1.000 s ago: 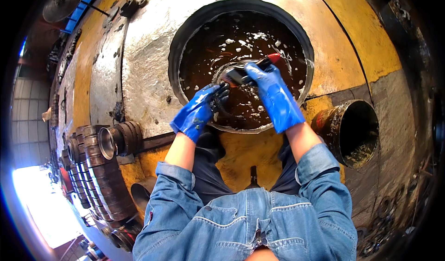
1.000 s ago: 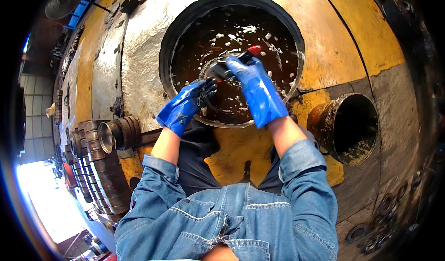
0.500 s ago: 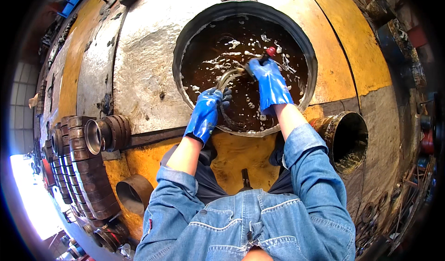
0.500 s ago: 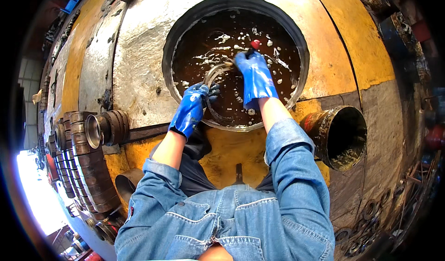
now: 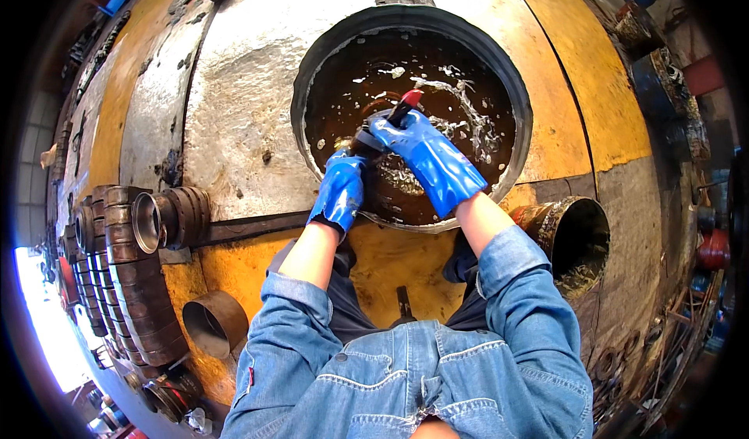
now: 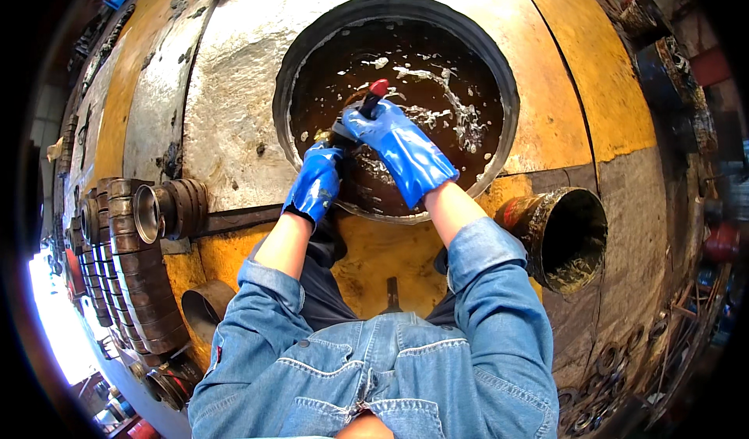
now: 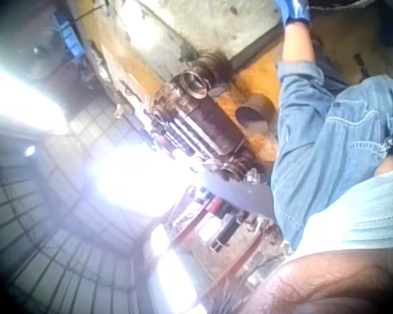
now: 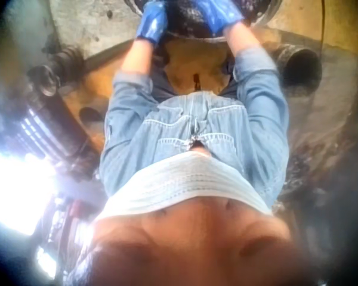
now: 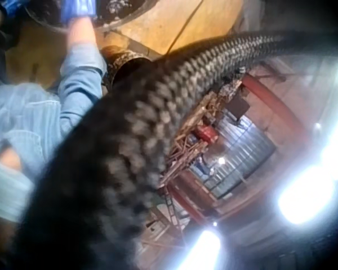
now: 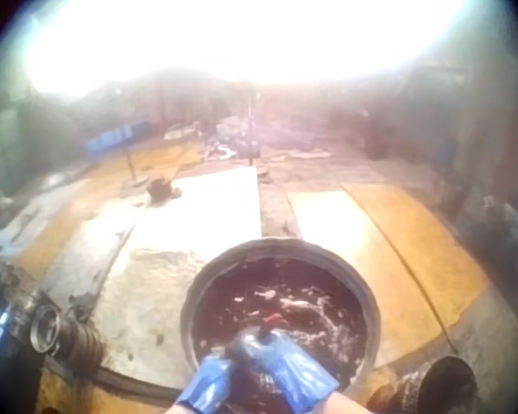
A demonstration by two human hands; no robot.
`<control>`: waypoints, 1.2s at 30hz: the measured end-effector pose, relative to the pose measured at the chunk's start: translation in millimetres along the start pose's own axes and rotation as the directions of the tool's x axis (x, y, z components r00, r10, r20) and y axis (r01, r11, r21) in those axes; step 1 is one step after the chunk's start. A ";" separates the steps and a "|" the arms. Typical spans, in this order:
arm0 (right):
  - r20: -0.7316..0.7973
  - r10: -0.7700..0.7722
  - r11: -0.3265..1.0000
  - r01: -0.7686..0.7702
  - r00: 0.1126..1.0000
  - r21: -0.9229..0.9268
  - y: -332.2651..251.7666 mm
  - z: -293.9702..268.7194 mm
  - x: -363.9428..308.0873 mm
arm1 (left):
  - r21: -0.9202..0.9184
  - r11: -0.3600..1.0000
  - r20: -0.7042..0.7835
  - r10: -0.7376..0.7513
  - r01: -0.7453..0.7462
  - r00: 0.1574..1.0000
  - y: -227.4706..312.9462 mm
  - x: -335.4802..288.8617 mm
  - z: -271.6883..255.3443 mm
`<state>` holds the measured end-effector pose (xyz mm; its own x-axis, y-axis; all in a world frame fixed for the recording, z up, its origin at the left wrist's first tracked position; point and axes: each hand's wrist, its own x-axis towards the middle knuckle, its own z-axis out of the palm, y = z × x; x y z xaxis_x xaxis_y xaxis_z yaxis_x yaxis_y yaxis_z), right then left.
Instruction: The person cleans metal rings by dipping them into a bucket of liquid and scrubbing them with a brush. They lift each ring, apply the brush across its surface, and place it into another container or onto the floor.
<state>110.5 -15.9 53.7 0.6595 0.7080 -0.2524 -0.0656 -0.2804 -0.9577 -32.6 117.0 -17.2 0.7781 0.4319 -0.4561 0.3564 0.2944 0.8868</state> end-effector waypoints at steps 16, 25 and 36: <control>-0.005 0.096 0.990 -0.095 0.995 0.105 -12.7 0.4 -6.3 | -0.216 0.974 0.242 -0.019 0.073 0.970 4.0 -6.5 12.8; -0.514 0.151 0.936 -0.290 0.844 -0.200 61.9 -71.2 -20.9 | -0.151 0.982 0.254 -0.068 0.109 0.965 0.6 -3.8 15.5; -0.211 0.055 0.998 -0.056 0.976 0.000 26.2 -28.6 -32.6 | -0.182 0.979 0.241 -0.050 0.095 0.969 -14.1 9.1 12.1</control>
<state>108.7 -64.8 40.7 0.7978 0.5391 -0.2700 -0.1024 -0.3202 -0.9418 -24.3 106.4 -32.9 0.8610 0.1990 -0.4681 0.3287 0.4847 0.8106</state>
